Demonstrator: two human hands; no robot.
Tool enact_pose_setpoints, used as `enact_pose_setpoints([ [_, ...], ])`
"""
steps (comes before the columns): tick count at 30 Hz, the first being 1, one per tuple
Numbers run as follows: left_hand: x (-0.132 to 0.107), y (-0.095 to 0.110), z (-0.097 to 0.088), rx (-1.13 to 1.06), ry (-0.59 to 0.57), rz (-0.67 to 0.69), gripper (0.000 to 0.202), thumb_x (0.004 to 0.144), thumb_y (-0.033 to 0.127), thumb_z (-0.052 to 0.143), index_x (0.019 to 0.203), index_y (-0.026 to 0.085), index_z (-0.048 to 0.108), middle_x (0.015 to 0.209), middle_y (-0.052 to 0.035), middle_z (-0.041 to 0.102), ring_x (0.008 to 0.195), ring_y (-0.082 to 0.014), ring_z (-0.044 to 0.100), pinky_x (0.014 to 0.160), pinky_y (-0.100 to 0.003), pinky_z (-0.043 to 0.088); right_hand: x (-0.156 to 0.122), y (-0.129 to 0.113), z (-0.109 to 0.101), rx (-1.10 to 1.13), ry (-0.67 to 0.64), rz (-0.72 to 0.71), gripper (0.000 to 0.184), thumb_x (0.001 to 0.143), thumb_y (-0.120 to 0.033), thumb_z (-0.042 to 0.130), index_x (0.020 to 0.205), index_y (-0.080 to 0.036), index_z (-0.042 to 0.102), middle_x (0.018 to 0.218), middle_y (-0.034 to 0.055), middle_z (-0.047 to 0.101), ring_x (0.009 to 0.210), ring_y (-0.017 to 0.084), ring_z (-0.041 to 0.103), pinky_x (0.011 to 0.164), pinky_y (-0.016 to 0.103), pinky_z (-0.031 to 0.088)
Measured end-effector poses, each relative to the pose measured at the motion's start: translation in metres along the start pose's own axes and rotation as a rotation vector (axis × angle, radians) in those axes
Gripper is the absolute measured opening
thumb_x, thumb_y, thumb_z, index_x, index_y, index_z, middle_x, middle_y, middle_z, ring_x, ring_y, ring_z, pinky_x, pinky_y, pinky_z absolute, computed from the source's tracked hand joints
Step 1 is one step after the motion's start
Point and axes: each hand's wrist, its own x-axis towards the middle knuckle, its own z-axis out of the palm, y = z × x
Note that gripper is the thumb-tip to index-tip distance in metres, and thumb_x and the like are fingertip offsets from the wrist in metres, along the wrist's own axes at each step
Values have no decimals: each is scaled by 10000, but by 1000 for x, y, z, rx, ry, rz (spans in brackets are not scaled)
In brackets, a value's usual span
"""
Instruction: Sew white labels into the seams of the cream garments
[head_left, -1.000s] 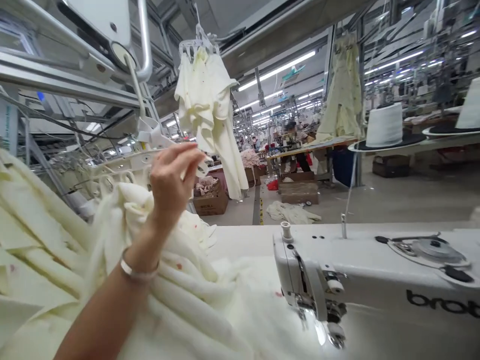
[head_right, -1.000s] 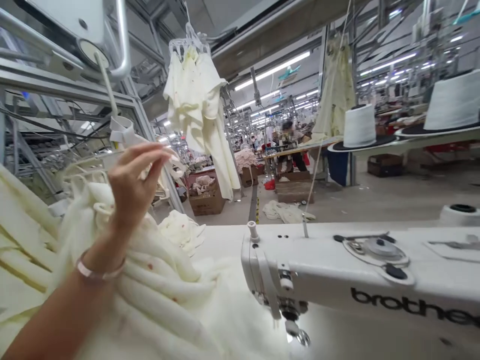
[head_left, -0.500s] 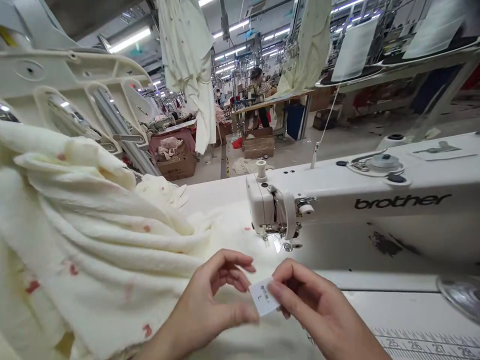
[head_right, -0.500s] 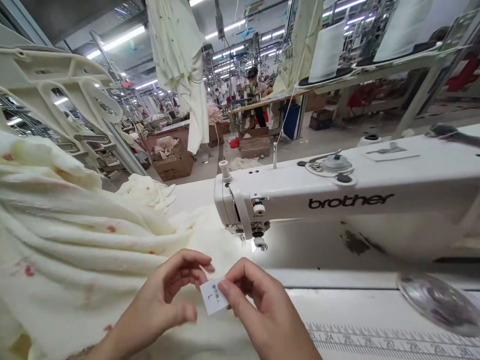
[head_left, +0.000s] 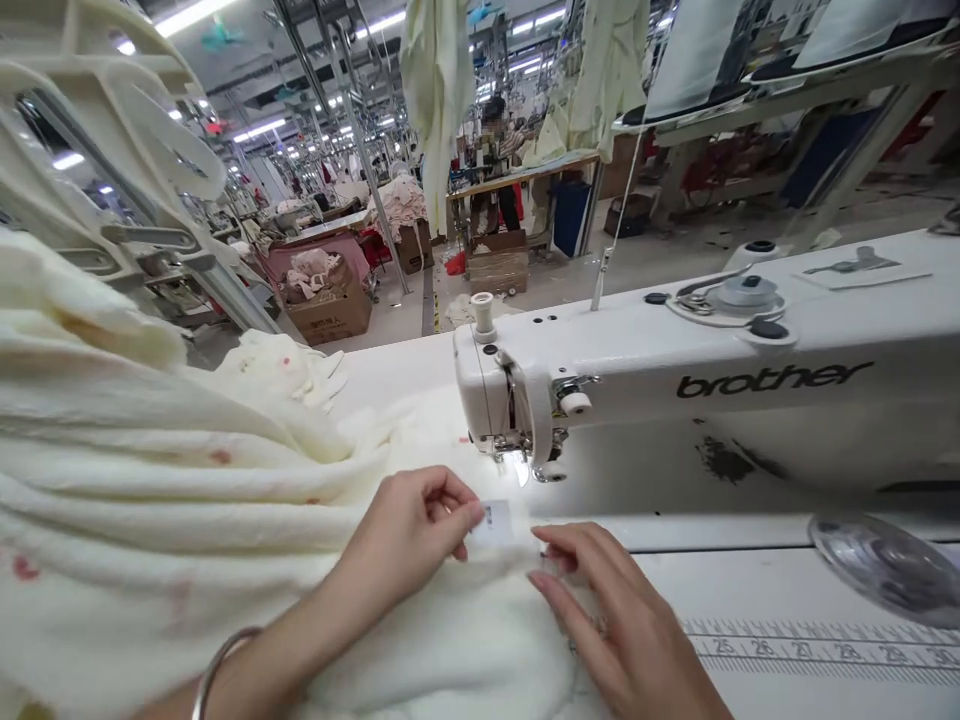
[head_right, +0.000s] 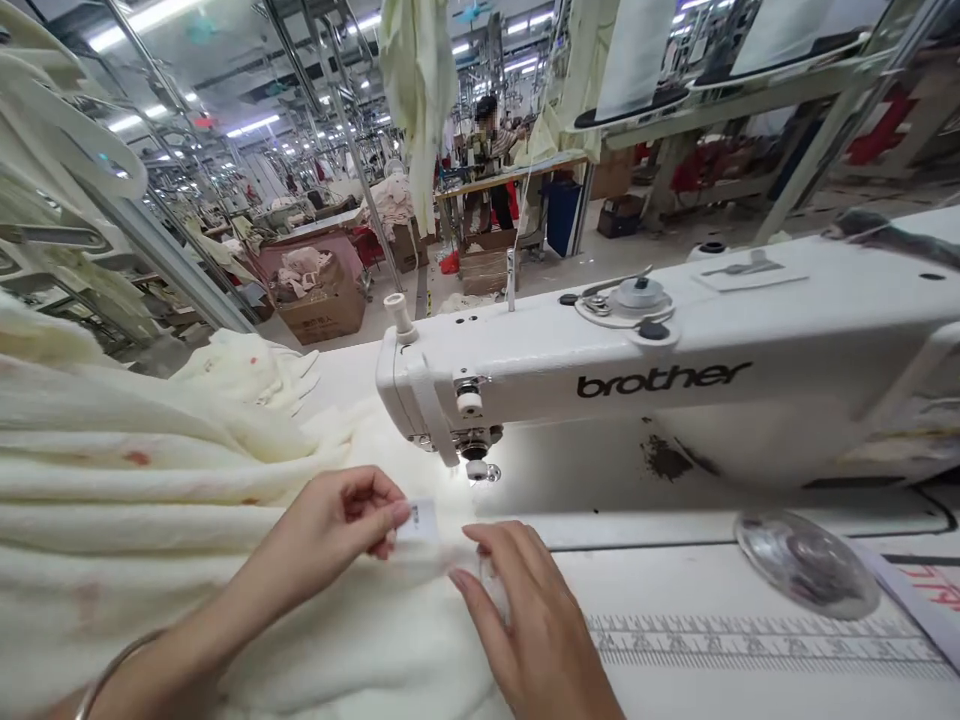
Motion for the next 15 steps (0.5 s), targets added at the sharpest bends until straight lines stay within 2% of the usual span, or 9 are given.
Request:
enact_pose_setpoints([
  [3, 32, -14, 4, 134, 3, -96, 129, 755, 280, 562, 724, 158, 588, 647, -15, 581, 559, -147, 573, 390, -203, 421, -17, 24, 14, -322, 19, -320, 245, 951, -238, 429, 1140, -173, 571, 1132, 108, 620, 1079, 237, 564, 835, 347, 491],
  [5, 43, -22, 8, 149, -1, -158, 118, 744, 276, 554, 720, 163, 579, 647, -17, 574, 579, -165, 571, 345, -208, 412, -24, 31, 20, -422, -11, -395, 259, 932, -180, 440, 1150, -148, 577, 1200, 112, 605, 1158, 258, 524, 892, 379, 451],
  [8, 44, -23, 12, 124, -19, -167, 154, 767, 317, 544, 748, 169, 581, 625, -2, 568, 573, -156, 569, 358, -206, 423, -23, 30, 22, -398, -33, -374, 200, 911, -161, 472, 1069, -144, 594, 1167, 116, 603, 1149, 262, 518, 901, 382, 425],
  [12, 43, -13, 18, 97, -54, -122, 147, 781, 291, 560, 743, 153, 594, 582, 14, 571, 533, -112, 568, 410, -163, 374, -10, 23, 21, -275, 23, -200, 97, 934, -170, 456, 893, -164, 544, 934, 93, 579, 916, 216, 551, 778, 343, 443],
  [15, 50, -17, 24, 93, -63, -150, 112, 776, 246, 566, 728, 148, 592, 524, 31, 563, 441, -83, 502, 426, -173, 348, -5, 22, 28, -355, 62, -120, 140, 954, -223, 449, 1014, -136, 541, 909, 90, 561, 854, 210, 534, 763, 351, 450],
])
